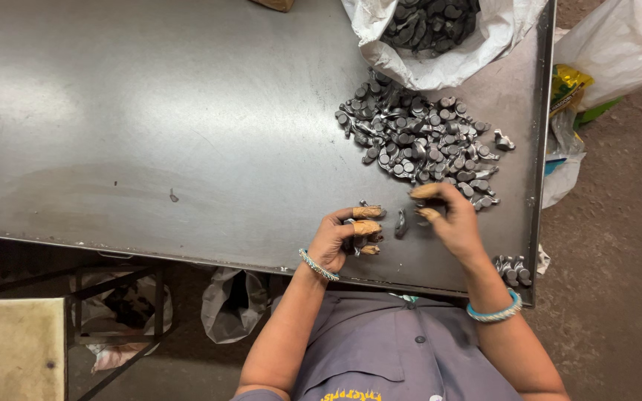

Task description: The person picks small metal cast parts one at a time from a pile on a metal table, turns each part over in their hands, and places it into a white sack at the edge of the table. They occasionally scoop more parts from the sack onto the table to continue sorting.

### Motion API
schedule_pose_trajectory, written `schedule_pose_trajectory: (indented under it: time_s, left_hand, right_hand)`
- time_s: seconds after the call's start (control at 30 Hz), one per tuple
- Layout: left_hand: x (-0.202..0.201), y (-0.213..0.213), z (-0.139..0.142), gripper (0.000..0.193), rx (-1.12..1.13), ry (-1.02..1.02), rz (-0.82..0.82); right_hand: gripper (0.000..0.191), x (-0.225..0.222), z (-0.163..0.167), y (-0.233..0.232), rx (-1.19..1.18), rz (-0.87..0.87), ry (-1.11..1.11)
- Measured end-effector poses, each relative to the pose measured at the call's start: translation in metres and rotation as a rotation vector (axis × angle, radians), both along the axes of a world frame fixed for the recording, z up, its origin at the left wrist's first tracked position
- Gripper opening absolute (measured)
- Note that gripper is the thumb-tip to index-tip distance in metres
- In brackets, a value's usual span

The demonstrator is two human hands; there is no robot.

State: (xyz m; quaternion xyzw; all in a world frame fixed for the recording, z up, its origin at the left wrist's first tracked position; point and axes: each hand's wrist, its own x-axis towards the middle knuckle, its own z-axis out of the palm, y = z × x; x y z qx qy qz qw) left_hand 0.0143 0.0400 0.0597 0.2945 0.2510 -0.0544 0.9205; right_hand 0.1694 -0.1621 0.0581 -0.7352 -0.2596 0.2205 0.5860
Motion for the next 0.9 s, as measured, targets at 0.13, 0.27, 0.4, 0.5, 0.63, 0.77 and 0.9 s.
schedule_pose_trajectory:
  time_s: [0.13,0.27,0.4,0.5,0.63,0.77,0.9]
  left_hand:
    - [0.005,-0.014,-0.005,0.032,-0.007,0.000,-0.057]
    - [0.015,-0.043,-0.025,0.024,0.089,-0.021,-0.181]
    - [0.019,-0.064,-0.044,0.022,0.097,-0.115,-0.201]
    - [0.019,-0.065,-0.051,0.022,0.029,-0.096,-0.218]
    - [0.019,-0.059,-0.047,0.024,-0.051,-0.084,-0.261]
    - [0.019,-0.053,-0.039,0.028,-0.050,-0.067,-0.332]
    - [0.020,-0.050,-0.034,0.034,-0.062,-0.081,-0.367]
  right_hand:
    - [0.034,-0.006,-0.009,-0.038,0.343,-0.109,0.499]
    - [0.035,-0.014,-0.012,-0.054,0.425,-0.110,0.676]
    - [0.034,-0.020,-0.018,-0.053,0.414,-0.146,0.712]
    - [0.034,-0.022,-0.023,-0.052,0.417,-0.138,0.650]
    - [0.034,-0.022,-0.030,-0.056,0.396,-0.100,0.659]
    - [0.037,-0.022,-0.042,-0.060,0.417,-0.084,0.647]
    - [0.039,-0.024,-0.048,-0.063,0.433,-0.076,0.634]
